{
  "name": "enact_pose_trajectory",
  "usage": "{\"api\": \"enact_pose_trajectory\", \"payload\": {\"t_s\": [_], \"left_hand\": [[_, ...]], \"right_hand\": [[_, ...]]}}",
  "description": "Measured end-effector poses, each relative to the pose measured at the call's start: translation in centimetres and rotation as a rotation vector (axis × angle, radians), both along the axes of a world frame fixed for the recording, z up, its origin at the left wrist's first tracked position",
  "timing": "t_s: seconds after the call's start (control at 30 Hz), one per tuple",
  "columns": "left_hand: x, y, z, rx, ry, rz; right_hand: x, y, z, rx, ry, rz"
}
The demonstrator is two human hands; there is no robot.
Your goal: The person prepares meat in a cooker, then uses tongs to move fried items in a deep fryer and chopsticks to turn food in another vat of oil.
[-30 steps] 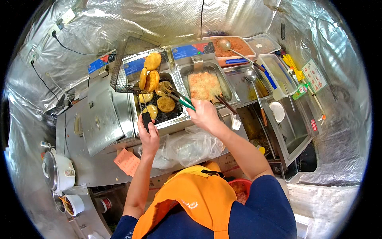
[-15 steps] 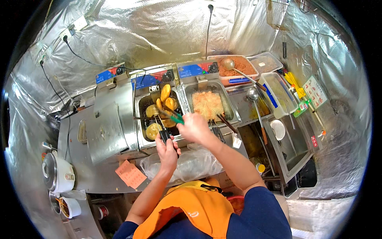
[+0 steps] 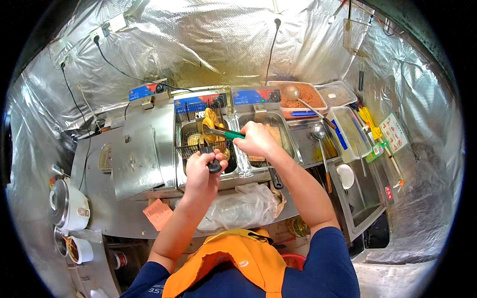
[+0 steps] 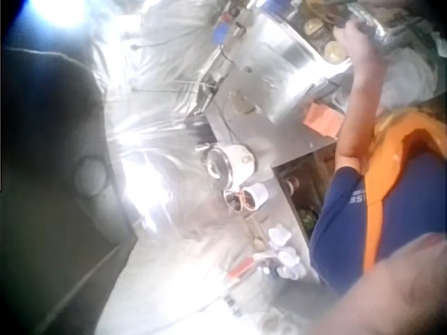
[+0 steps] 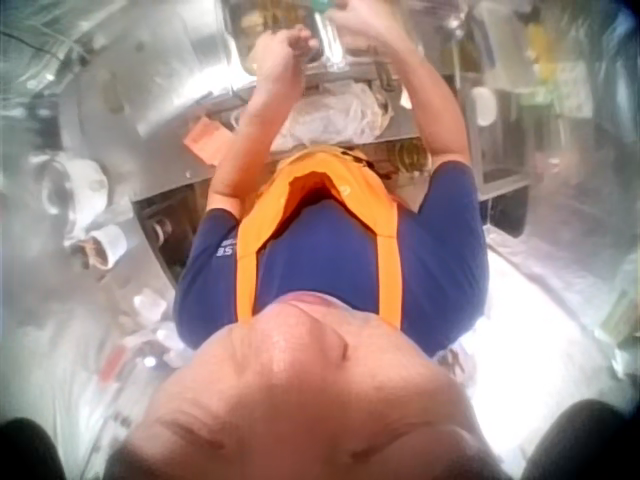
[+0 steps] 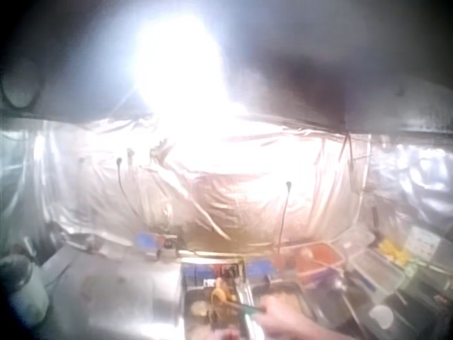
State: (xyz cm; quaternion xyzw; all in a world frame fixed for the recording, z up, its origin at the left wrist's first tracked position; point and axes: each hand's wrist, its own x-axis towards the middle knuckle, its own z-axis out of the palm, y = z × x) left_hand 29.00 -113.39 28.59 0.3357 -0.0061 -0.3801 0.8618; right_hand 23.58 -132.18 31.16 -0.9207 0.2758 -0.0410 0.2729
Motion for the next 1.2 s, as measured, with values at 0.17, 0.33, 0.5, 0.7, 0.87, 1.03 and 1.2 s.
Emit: {"api": "enact_pose_trajectory", "payload": {"t_s": [0.17,0.33,0.5,0.7,0.87,1.03,1.2], "left_hand": [[2.8,-2.1,-1.1,0.053,0.016,-0.011],[3.1,-2.5,-5.0,0.004,0.003,-0.102],[2.7,-1.6,-10.6,0.051,-0.031,-0.142],[2.3,1.0,-9.4,0.058,0.003,-0.089],[0.6,1.6,-10.9,0.040,0.069,-0.021],[-3.3,3.9,-14.6,0.122,0.122,-0.126],[-8.2,1.3,-16.8,0.246,0.034,-0.415]], "right_hand": [[2.3,0.6,-2.2,-0.195,0.013,-0.014],[2.7,-0.2,-7.0,-0.044,0.039,-0.051],[2.5,-0.1,-8.8,0.013,-0.003,-0.075],[2.6,3.7,-10.8,-0.397,-0.085,0.028],[5.9,2.5,-12.1,-0.115,-0.022,0.044],[-1.9,-2.2,-10.2,0.416,-0.280,0.259],[-17.7,-16.2,-11.1,-0.690,0.115,0.194]]}}
